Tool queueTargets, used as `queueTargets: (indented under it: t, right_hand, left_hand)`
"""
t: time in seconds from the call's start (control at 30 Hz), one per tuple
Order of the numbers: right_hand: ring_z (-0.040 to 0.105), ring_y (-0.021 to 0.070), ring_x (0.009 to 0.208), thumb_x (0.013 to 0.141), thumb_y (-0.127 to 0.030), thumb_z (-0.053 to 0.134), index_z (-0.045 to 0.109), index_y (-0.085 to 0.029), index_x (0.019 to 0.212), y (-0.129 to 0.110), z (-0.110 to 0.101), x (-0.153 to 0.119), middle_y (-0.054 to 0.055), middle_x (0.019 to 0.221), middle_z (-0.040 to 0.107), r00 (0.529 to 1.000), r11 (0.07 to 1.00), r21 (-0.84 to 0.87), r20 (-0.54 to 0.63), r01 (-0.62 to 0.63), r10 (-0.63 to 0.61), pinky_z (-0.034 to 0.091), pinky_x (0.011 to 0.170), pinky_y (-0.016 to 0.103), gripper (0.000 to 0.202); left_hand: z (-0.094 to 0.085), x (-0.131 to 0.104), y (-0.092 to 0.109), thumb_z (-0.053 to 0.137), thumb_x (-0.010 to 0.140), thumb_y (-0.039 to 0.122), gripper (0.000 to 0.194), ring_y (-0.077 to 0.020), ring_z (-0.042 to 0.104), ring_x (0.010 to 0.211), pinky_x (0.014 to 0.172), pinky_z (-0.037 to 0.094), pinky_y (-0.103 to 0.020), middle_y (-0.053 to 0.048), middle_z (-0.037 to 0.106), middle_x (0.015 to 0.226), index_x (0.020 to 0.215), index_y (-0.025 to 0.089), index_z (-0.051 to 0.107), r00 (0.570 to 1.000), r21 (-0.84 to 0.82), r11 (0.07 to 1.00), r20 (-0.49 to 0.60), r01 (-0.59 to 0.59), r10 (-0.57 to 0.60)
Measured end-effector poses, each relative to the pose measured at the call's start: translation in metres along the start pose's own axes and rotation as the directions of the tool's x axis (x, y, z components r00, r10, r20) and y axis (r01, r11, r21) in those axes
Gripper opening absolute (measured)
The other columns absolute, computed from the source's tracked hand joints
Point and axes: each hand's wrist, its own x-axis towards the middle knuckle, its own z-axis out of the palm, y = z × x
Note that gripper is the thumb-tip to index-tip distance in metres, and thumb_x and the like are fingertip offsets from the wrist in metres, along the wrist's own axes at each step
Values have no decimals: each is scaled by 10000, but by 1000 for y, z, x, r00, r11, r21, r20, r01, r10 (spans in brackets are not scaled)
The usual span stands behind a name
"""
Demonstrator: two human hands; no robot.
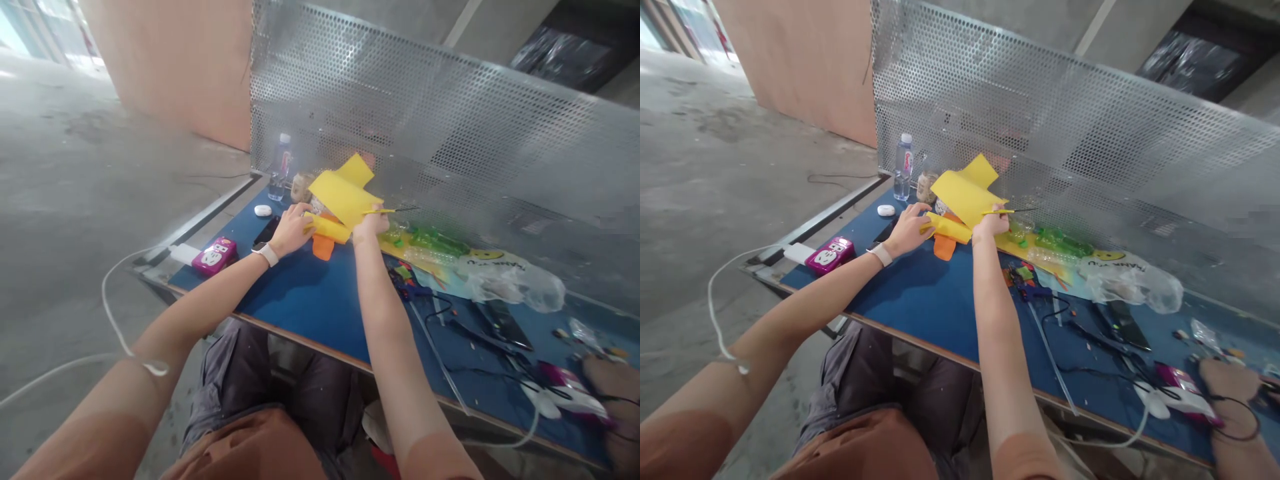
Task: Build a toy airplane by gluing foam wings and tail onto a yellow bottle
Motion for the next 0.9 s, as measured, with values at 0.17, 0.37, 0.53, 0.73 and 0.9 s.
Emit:
queueTargets:
  t: [0.17,0.37,0.53,0.73,0.9]
  right_hand:
    - [876,285,1391,1146,-427,645,754,-313,1133,-1,-8,30,85,1291,842,999,998,46,41,-35,33,814,1098,521,158]
    - [838,309,1535,1229,-341,336,833,-251,1412,-19,-11,60,177,1461,828,978,974,98,-50,204,-200,721,1265,670,537]
    - [878,263,1087,1223,-504,679,776,-233,1204,-16,15,7,94,1054,828,999,988,150,-18,-40,43,741,934,377,288]
    - [929,235,1012,1055,-535,1014,731,-286,1041,-8,34,-53,-21,880,744,915,923,181,290,-340,280,660,714,258,377]
    - [910,235,834,1033,-615,1079,752,-281,1101,-16,33,-74,-24,872,782,845,934,127,480,-334,237,727,689,321,472]
  left_hand:
    - [4,-2,0,754,1173,251,173,-450,667,1609,1350,625,-670,-195,730,1773,1209,203,917,999,-7,999,39,-35,35]
    - [11,-3,-4,756,1177,271,189,-440,691,1561,1364,628,-675,-206,736,1745,1239,191,915,996,-12,999,83,-36,37]
    - [11,-4,-4,746,1189,285,189,-426,716,1510,1355,640,-680,-210,745,1721,1225,191,905,994,-9,998,97,-59,60]
    - [10,-4,-1,766,1179,271,133,-431,736,1507,1342,650,-689,-212,743,1717,1130,196,865,987,32,997,143,-77,72]
    - [14,-4,-5,755,1164,268,140,-421,731,1474,1343,645,-702,-200,749,1673,1133,207,877,988,3,996,124,-90,89]
